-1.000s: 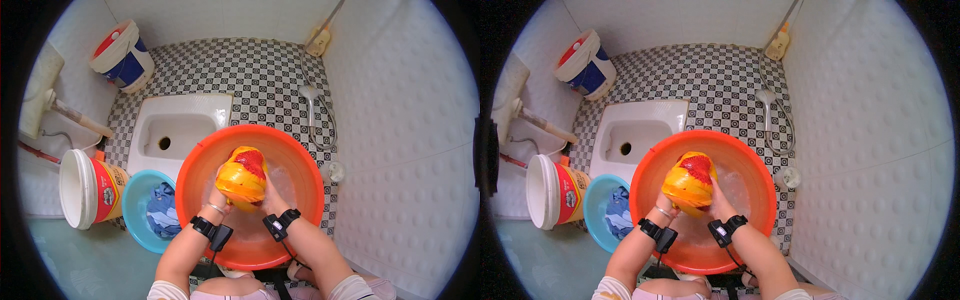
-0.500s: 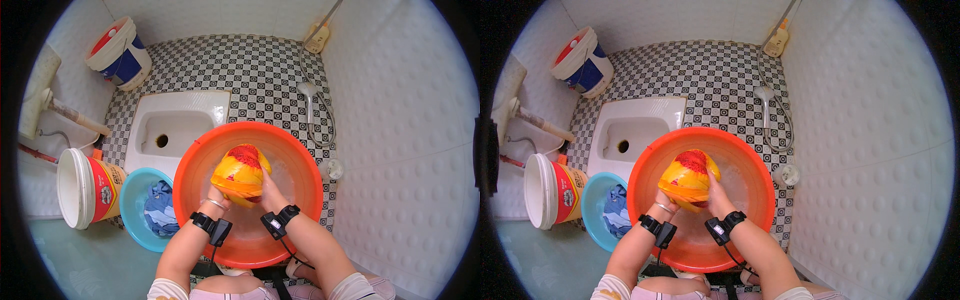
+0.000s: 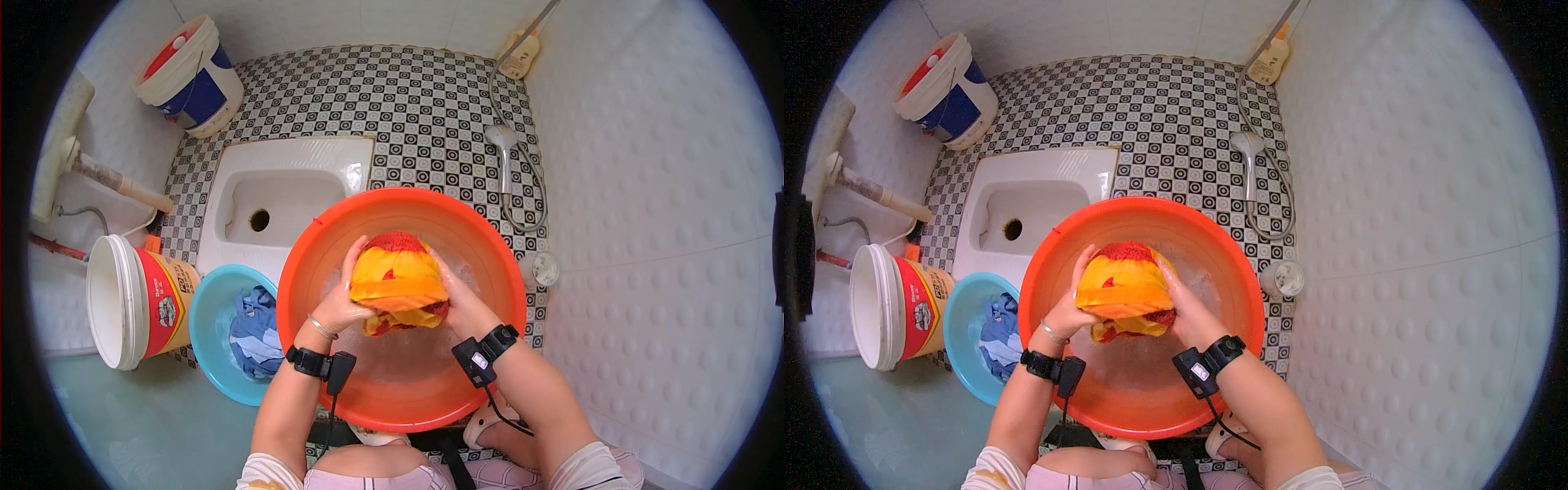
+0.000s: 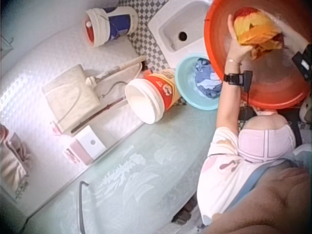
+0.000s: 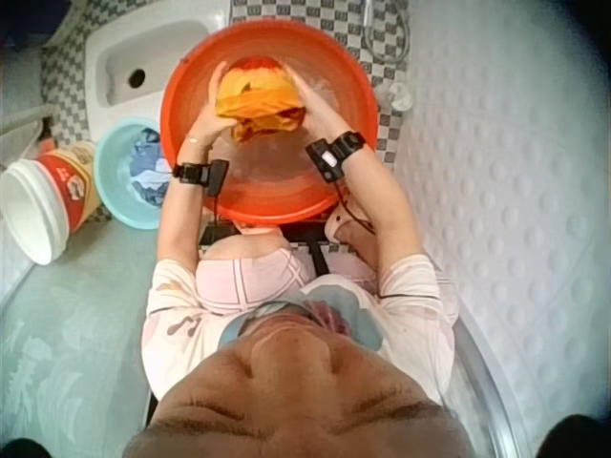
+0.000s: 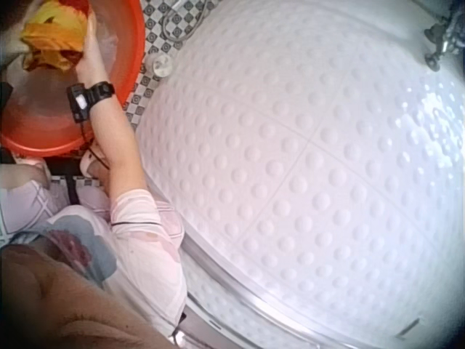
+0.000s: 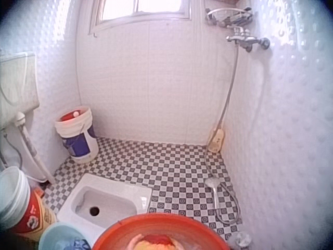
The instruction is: The person washes clothes in a basin of soapy water by hand, scrubbing and rinsing a yellow garment and then a blue-and-white patterned garment.
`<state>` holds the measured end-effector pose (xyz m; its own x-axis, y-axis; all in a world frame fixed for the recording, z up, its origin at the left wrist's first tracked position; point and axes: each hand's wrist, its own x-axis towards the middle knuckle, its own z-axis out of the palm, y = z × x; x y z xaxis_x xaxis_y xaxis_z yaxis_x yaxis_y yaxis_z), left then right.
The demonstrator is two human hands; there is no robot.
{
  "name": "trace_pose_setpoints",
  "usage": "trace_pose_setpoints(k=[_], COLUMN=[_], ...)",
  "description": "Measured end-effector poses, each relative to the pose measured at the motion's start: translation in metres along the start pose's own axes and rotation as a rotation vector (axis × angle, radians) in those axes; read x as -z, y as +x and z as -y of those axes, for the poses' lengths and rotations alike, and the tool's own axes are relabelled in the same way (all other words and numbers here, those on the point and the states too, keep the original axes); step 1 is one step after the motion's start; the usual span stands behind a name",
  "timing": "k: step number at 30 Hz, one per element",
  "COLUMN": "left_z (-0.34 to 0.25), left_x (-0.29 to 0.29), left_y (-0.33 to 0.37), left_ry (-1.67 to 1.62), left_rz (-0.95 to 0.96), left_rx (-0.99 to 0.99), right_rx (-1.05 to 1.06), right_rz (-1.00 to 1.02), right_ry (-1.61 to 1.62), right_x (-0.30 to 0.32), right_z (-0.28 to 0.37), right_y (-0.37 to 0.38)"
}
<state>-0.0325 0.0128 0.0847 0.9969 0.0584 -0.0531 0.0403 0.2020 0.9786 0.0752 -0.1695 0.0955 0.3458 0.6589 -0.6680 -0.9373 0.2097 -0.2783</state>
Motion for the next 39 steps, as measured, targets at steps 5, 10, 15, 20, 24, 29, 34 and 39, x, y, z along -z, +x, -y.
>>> trace_pose_setpoints(k=[5,10,15,20,24,29,34,39], left_z=[-0.006,0.006,0.003,0.036,0.046,0.044,0.042,0.032], left_x=[-0.015,-0.033,-0.048,-0.039,-0.038,-0.044,-0.044,-0.05], left_y=[0.01,0.013,0.013,0.013,0.008,0.005,0.002,0.005], left_ry=[-0.086,-0.395,-0.593,-0.788,-0.881,-0.904,-0.885,-0.848], left_rz=[-0.081,-0.509,-0.581,-0.482,-0.43,-0.402,-0.398,-0.38], left_rx=[0.029,0.229,0.44,0.566,0.579,0.601,0.589,0.604], right_rx=[0.027,0.423,0.604,0.813,0.867,0.967,0.999,1.018], right_rz=[0.11,-0.083,-0.067,-0.092,-0.163,-0.164,-0.189,-0.147], right_ry=[0.09,-0.224,-0.511,-0.796,-0.891,-1.205,-1.298,-1.275], right_x=[0.008,0.003,0.011,0.021,0.03,0.031,0.023,0.021], right_z=[-0.001,-0.018,-0.023,-0.033,-0.043,-0.042,-0.046,-0.045], right_y=[-0.011,-0.005,-0.004,0.002,0.008,0.002,-0.005,-0.007])
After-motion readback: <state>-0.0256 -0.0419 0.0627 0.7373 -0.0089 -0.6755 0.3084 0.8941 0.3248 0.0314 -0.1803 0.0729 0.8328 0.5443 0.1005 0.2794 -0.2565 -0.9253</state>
